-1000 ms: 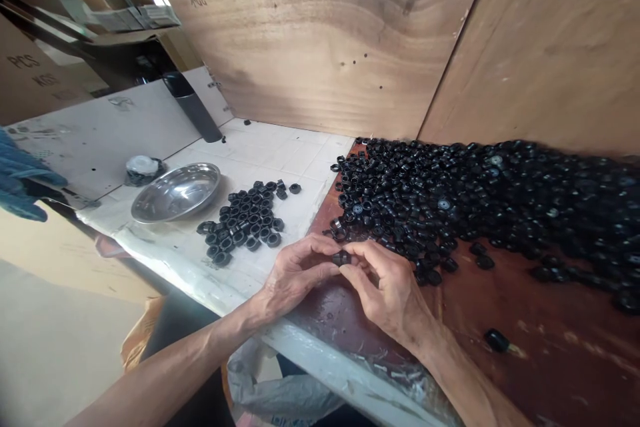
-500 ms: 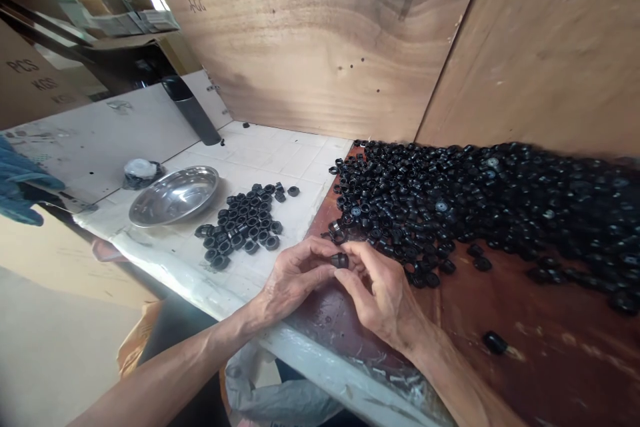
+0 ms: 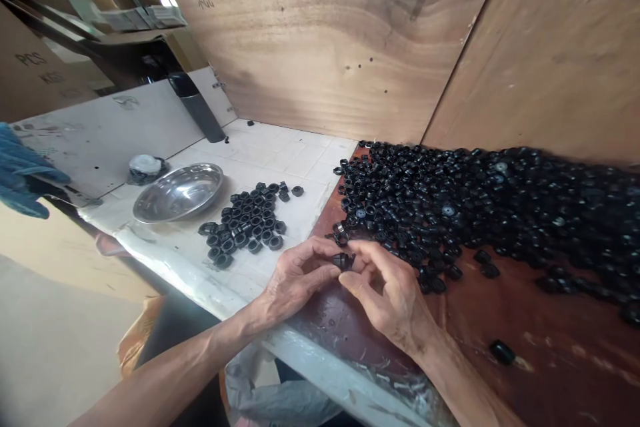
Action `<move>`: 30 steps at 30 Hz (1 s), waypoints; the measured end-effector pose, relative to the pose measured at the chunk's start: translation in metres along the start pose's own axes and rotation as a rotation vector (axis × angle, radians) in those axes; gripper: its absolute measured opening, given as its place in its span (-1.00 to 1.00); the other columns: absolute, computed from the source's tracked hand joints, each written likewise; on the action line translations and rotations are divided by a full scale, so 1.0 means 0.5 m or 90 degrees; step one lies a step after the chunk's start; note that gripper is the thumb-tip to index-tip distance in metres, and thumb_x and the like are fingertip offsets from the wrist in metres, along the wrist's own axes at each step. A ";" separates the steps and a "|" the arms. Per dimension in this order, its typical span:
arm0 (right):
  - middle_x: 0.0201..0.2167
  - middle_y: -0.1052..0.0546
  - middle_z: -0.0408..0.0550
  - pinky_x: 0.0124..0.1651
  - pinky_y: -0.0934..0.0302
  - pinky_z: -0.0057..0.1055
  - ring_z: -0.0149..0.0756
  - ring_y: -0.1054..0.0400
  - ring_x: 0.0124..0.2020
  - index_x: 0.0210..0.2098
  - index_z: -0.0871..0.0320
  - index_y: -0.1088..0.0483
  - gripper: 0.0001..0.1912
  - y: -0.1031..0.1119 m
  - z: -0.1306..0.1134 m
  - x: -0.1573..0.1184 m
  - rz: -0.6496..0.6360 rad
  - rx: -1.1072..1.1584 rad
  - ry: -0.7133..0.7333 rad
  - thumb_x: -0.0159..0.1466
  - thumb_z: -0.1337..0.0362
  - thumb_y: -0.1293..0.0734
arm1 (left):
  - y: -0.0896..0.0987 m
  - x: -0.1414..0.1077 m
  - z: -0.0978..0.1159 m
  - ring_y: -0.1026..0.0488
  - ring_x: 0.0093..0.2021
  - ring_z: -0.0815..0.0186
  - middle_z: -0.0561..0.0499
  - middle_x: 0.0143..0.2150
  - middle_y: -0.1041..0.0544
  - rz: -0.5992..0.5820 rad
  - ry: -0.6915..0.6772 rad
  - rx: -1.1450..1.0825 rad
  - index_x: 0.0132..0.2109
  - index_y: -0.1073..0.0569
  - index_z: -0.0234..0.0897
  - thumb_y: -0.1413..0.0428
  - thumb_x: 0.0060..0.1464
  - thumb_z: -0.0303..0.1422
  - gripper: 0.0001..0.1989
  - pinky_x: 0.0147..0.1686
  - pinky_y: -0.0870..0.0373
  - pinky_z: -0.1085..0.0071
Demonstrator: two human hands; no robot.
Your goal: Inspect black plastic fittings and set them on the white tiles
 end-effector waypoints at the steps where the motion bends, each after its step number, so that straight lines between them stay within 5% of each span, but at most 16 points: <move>1: -0.55 -0.44 -0.19 -0.40 -0.19 -0.46 -0.38 -0.32 -0.51 -0.46 0.12 -0.42 -0.71 -0.003 0.000 0.001 -0.012 -0.008 -0.005 0.34 0.13 -0.33 | 0.000 0.000 0.000 -0.53 -0.09 0.26 -0.05 -0.10 -0.56 -0.001 0.000 0.001 -0.13 -0.56 -0.27 -0.26 0.13 -0.41 -0.85 -0.04 -0.47 0.35; 3: -0.57 -0.42 -0.19 -0.40 -0.20 -0.46 -0.37 -0.32 -0.51 -0.50 0.12 -0.39 -0.69 -0.007 0.004 0.001 -0.021 -0.016 -0.014 0.34 0.14 -0.34 | 0.000 0.000 0.000 -0.53 -0.08 0.25 -0.05 -0.10 -0.56 -0.004 0.003 0.001 -0.12 -0.56 -0.27 -0.26 0.14 -0.40 -0.85 -0.03 -0.48 0.34; 8: -0.49 -0.51 -0.17 -0.34 -0.29 -0.44 -0.33 -0.41 -0.47 -0.16 0.12 -0.45 -0.82 -0.019 0.030 -0.004 -0.017 0.063 -0.047 0.35 0.16 -0.33 | -0.004 -0.001 -0.005 -0.55 -0.09 0.24 -0.07 -0.09 -0.58 -0.033 0.009 0.033 -0.10 -0.54 -0.28 -0.26 0.15 -0.38 -0.83 -0.02 -0.49 0.31; 14: -0.60 -0.44 -0.25 -0.41 -0.26 -0.43 -0.34 -0.38 -0.58 -0.20 0.13 -0.37 -0.78 -0.055 0.058 -0.014 -0.112 0.161 -0.201 0.37 0.10 -0.27 | -0.012 -0.016 0.022 -0.53 0.00 0.22 -0.10 -0.03 -0.58 -0.074 -0.172 0.276 -0.01 -0.48 -0.26 -0.14 0.25 -0.39 -0.82 0.03 -0.47 0.27; 18: -0.61 -0.43 -0.20 -0.52 -0.10 -0.43 -0.36 -0.29 -0.63 -0.45 0.10 -0.31 -0.69 -0.040 0.061 -0.011 -0.167 0.027 -0.224 0.32 0.05 -0.28 | 0.019 -0.027 0.014 -0.53 -0.24 0.28 -0.02 -0.20 -0.56 -0.148 -0.089 0.490 -0.07 -0.48 -0.24 -0.11 0.18 -0.46 -0.83 -0.21 -0.50 0.35; 23: -0.66 -0.39 -0.18 -0.48 0.01 -0.39 -0.32 -0.22 -0.61 -0.61 0.07 -0.22 -0.65 0.037 0.078 -0.001 -0.115 -0.288 -0.156 0.24 0.18 -0.36 | 0.089 -0.026 0.062 -0.42 -0.13 0.08 -0.18 -0.12 -0.47 0.062 -0.159 0.857 -0.13 -0.49 -0.29 -0.10 0.15 -0.47 -0.85 -0.08 -0.44 0.09; 25: -0.67 -0.40 -0.19 -0.50 0.06 -0.39 -0.33 -0.21 -0.63 -0.60 0.07 -0.24 -0.69 0.061 0.094 -0.003 -0.125 -0.347 -0.175 0.21 0.22 -0.38 | 0.064 -0.022 0.063 -0.40 -0.13 0.08 -0.17 -0.15 -0.46 0.066 -0.194 0.844 -0.15 -0.48 -0.29 -0.10 0.18 -0.43 -0.90 -0.07 -0.43 0.08; 27: -0.66 -0.41 -0.21 -0.52 0.05 -0.39 -0.33 -0.22 -0.63 -0.55 0.07 -0.29 -0.75 0.075 0.099 -0.002 -0.127 -0.361 -0.181 0.20 0.24 -0.40 | 0.019 -0.013 0.043 -0.42 -0.18 0.14 -0.11 -0.21 -0.46 -0.006 -0.189 0.741 -0.16 -0.46 -0.28 -0.10 0.20 -0.42 -0.93 -0.12 -0.46 0.17; 30: -0.50 -0.50 -0.16 -0.40 -0.17 -0.38 -0.28 -0.38 -0.48 -0.36 0.07 -0.41 -0.95 0.057 0.076 0.006 -0.109 -0.282 -0.098 0.25 0.32 -0.35 | -0.040 0.008 0.003 -0.47 -0.11 0.17 -0.10 -0.11 -0.47 -0.093 -0.154 0.619 -0.05 -0.43 -0.26 -0.10 0.17 -0.50 -0.80 -0.08 -0.48 0.24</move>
Point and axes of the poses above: each hand's wrist, its own x-axis towards the middle knuckle, its own y-axis out of the back of the hand, z = x × y, the point moved 7 cm from there along x, towards the middle knuckle
